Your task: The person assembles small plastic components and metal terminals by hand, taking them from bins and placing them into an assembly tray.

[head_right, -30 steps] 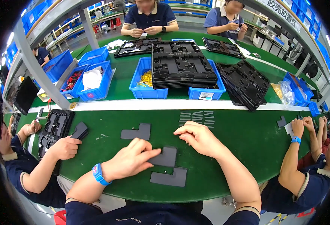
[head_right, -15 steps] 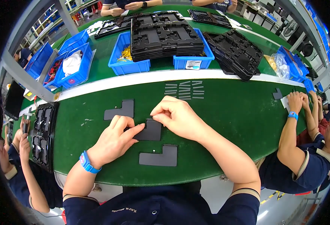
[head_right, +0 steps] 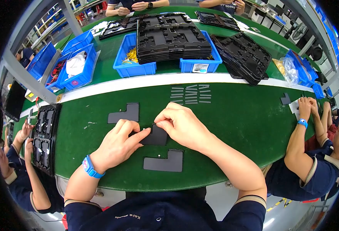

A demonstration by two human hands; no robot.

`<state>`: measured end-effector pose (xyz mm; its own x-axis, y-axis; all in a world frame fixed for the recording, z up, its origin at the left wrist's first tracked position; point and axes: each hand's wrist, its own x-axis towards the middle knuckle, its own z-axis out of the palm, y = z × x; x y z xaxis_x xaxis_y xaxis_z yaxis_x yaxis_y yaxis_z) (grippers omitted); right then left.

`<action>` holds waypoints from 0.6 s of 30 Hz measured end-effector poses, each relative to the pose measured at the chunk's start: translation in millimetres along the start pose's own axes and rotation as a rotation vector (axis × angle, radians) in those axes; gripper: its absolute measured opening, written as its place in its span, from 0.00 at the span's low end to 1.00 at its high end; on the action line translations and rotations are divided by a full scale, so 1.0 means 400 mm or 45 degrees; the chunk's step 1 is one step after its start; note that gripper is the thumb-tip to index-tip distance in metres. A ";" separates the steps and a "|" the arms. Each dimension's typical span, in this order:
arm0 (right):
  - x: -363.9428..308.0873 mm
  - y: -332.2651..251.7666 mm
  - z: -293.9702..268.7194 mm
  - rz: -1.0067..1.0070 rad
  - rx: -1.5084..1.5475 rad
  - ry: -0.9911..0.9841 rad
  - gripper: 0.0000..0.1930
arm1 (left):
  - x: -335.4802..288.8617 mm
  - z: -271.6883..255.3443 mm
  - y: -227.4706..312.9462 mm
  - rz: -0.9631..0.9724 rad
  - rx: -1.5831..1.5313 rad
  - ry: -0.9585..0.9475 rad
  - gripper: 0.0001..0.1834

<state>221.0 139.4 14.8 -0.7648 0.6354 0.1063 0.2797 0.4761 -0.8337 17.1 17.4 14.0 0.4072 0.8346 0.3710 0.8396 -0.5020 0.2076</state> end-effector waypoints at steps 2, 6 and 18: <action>0.003 0.001 0.000 0.022 0.018 0.001 0.03 | 0.000 0.000 -0.002 0.003 0.007 0.000 0.27; 0.011 0.007 -0.009 0.149 0.149 -0.098 0.06 | -0.005 0.004 -0.003 0.002 0.007 0.046 0.31; -0.001 0.035 0.001 0.351 0.480 -0.140 0.07 | -0.018 0.024 -0.005 0.018 0.069 0.086 0.30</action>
<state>225.0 145.3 2.8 -0.7543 0.6292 -0.1877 0.2665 0.0321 -0.9633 15.9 14.7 2.0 0.3959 0.8092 0.4341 0.8528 -0.4993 0.1530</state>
